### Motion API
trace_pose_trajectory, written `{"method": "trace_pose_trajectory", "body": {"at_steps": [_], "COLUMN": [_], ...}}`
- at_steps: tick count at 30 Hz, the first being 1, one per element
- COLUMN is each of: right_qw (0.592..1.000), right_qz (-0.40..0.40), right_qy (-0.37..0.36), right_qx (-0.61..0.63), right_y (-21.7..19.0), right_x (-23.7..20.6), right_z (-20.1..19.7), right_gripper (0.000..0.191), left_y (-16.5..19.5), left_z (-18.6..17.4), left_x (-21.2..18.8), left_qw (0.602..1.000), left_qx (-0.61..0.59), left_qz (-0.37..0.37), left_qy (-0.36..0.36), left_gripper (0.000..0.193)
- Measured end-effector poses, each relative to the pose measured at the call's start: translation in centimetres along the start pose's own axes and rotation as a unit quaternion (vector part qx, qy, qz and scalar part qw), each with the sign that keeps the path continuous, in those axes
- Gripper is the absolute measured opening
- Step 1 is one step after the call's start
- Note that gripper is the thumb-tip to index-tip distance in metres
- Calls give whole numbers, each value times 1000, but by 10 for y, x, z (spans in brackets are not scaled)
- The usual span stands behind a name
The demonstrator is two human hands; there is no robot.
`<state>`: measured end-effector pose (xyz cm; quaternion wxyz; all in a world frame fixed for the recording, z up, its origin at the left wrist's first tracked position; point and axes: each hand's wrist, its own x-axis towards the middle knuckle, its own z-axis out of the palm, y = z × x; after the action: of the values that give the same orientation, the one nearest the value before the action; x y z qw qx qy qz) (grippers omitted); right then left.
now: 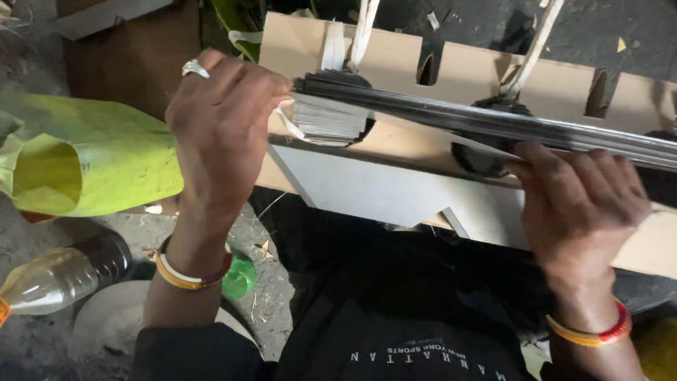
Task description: The person sits with a wooden jig on their lap holding round forms, aligns a long bundle of thin dark sticks across the forms, and ties the bundle with white ribbon strips. They reposition and press the bundle, working it along the jig to shape and secure the tied stick bundles.
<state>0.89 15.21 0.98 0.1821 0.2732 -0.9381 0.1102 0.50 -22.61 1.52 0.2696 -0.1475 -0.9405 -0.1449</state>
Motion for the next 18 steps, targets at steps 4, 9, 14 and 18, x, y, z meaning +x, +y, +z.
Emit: {"method": "trace_pose_trajectory", "body": {"at_steps": [4, 9, 14, 18], "right_qw": [1000, 998, 995, 991], "right_qz": [-6, -1, 16, 29], "right_qy": [12, 61, 99, 127], "right_qx": [-12, 9, -5, 32], "right_y": [-3, -1, 11, 14], "right_x": [-3, -4, -2, -1], "right_z": [3, 1, -7, -6], "right_gripper": [17, 21, 19, 17], "left_y": [6, 9, 13, 17], "left_z": [-1, 17, 32, 32], "left_x": [-6, -11, -31, -43], "left_qw": [999, 994, 992, 994], "left_qx": [26, 5, -54, -48], "left_qz": [8, 18, -35, -41], "left_qy": [33, 111, 109, 94], "left_gripper": [12, 16, 16, 10]}}
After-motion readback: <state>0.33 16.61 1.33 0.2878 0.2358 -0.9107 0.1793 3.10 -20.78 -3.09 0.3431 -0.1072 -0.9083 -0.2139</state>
